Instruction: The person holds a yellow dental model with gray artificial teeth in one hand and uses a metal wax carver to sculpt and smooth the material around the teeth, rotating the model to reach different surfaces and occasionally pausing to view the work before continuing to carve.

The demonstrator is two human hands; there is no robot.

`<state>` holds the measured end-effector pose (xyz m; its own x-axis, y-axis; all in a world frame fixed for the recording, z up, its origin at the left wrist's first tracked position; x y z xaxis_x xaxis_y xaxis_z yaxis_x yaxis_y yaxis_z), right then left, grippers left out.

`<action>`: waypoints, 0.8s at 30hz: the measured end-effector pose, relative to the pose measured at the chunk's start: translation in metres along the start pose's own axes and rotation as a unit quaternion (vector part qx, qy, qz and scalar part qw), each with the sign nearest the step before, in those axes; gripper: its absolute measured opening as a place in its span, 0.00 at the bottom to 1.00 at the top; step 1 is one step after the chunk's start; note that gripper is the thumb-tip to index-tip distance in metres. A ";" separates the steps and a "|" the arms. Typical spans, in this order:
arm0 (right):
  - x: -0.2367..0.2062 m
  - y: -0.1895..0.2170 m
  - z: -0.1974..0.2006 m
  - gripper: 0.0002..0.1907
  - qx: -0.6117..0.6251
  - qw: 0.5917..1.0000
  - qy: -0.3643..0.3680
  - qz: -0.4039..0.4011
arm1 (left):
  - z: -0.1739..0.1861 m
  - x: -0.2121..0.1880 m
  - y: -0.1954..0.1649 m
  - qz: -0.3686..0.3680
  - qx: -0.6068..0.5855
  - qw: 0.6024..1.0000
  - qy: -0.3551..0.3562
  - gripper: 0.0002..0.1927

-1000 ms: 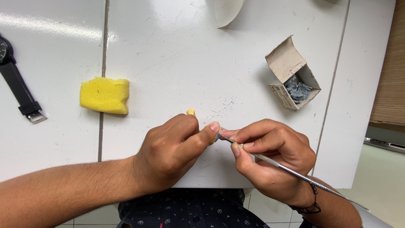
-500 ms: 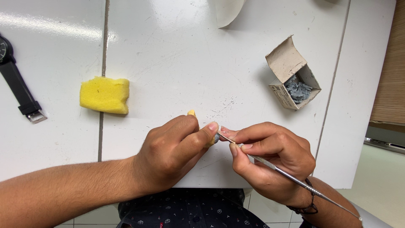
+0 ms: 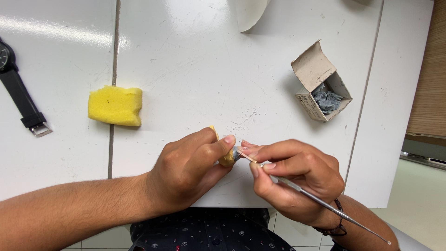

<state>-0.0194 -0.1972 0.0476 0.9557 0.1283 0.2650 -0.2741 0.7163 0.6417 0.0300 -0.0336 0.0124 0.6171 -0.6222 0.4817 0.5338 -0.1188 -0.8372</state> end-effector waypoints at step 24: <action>0.005 -0.053 0.013 0.09 0.226 0.957 -0.124 -0.133 | -0.007 0.012 0.025 0.208 -0.240 0.948 0.028 0.35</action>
<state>-0.0017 -0.2440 0.0242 0.9588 -0.2237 0.1750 -0.0962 0.3240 0.9412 0.0469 -0.0491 -0.0048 0.6773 -0.7312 0.0805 -0.0824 -0.1841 -0.9794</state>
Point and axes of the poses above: each hand's wrist, its own x-axis towards the middle knuckle, its own z-axis out of the back of the hand, y = z × x, the point moved 7 cm from there along x, towards the middle knuckle, and after that the axes turned 15 degrees about -x, right-handed, at the moved point
